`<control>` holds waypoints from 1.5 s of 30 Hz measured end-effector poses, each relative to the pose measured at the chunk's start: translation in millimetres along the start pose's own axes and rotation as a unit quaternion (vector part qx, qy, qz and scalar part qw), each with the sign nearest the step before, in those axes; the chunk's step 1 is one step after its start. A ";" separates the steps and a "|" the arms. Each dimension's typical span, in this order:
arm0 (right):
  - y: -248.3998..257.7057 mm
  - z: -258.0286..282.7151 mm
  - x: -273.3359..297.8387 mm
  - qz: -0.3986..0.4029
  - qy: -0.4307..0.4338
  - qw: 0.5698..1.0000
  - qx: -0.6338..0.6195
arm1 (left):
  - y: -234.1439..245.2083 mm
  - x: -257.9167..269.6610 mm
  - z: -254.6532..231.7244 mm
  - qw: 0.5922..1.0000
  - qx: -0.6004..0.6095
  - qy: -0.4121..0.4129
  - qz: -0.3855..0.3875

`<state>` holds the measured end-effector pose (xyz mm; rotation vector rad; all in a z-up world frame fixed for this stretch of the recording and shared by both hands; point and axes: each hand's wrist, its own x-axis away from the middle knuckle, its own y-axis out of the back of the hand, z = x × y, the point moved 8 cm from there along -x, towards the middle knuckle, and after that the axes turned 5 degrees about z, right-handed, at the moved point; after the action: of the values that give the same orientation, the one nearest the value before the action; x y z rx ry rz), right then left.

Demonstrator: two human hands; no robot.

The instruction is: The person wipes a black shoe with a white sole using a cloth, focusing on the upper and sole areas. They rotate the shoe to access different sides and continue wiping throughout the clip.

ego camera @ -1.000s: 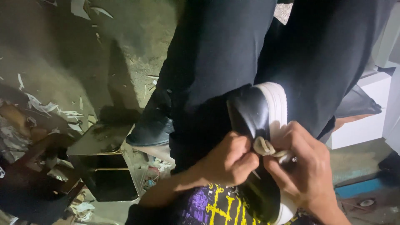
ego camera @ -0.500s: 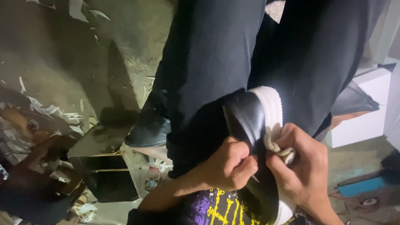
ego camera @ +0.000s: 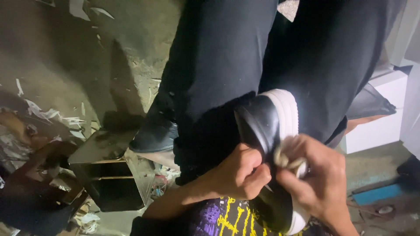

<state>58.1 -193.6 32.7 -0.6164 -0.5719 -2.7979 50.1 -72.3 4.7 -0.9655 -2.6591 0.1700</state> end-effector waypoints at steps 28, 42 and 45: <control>69.2 -58.2 16.9 -0.266 -0.013 0.930 -0.252 | 15.9 -8.3 -7.9 0.978 0.185 0.018 0.091; 21.3 47.2 9.1 0.021 0.223 0.962 0.156 | 17.2 2.2 -24.9 0.966 0.217 0.079 0.120; 19.3 38.2 12.4 0.086 0.316 0.929 0.173 | 10.2 6.4 -17.7 0.961 0.233 0.071 0.128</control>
<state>66.4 -196.6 76.4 0.2906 -0.7847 -2.4305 57.4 -60.3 20.8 -1.0992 -2.2037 0.7179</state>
